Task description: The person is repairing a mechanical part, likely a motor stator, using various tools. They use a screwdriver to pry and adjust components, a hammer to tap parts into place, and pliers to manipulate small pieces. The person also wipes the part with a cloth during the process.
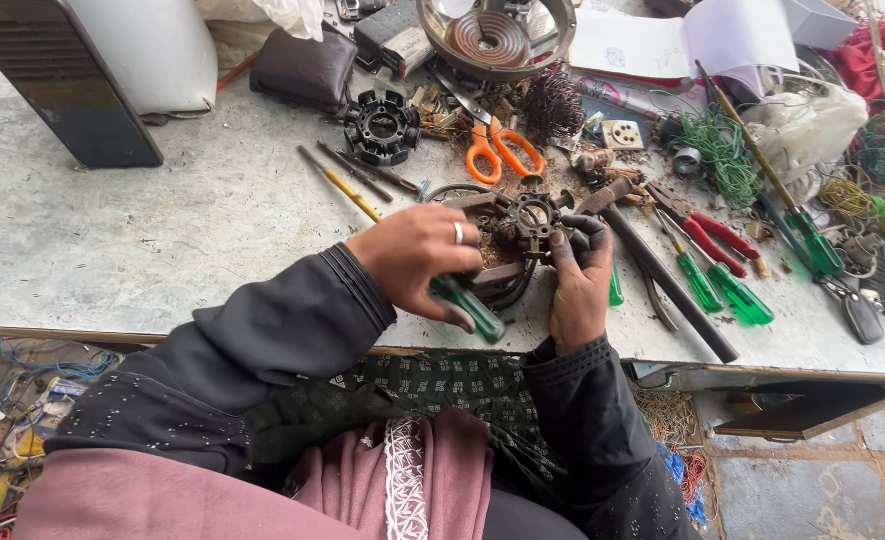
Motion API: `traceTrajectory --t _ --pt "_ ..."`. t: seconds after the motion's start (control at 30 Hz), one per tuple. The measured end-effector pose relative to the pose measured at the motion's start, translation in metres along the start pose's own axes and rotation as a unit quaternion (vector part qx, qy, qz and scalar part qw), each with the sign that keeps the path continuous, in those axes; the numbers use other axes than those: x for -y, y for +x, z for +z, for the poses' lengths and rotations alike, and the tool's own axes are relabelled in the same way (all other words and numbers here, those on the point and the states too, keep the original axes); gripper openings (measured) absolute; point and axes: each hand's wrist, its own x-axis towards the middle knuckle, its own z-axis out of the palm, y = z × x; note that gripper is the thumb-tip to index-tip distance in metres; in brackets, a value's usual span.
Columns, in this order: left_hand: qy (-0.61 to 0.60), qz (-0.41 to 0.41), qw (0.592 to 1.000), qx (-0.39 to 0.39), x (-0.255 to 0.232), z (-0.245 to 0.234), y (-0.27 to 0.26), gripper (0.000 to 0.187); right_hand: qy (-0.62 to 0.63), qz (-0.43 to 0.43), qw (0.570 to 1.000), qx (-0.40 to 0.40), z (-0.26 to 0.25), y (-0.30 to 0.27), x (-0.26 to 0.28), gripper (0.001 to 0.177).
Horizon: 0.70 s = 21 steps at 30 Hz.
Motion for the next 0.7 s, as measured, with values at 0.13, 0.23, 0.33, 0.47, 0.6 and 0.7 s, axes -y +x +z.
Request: traceTrajectory --t 0.13,0.23,0.33,0.47,0.6,0.7 --pt "-0.044 -0.070 0.993 -0.085 0.012 -0.010 0.006 0.038 0.049 0.011 0.999 0.016 0.005 -0.004 0.008 0.021" --pt "-0.058 -0.160 0.979 -0.111 0.015 -0.007 0.013 0.029 0.088 0.016 0.996 0.024 0.008 -0.009 0.015 0.021" --pt "-0.122 -0.176 0.973 -0.091 0.017 -0.001 0.018 0.022 0.079 0.044 0.995 0.036 0.012 -0.012 0.022 0.021" --pt "-0.158 -0.214 0.957 -0.113 0.016 0.007 0.016 0.022 0.061 0.044 0.997 0.021 0.017 -0.015 0.026 0.023" --pt "-0.192 -0.263 0.937 -0.128 0.013 0.014 0.012 0.019 0.036 0.038 0.998 0.024 0.018 -0.021 0.028 0.024" --pt "-0.210 -0.290 0.924 -0.136 0.012 0.014 0.011 0.018 0.019 0.023 0.999 0.021 0.019 -0.023 0.028 0.026"
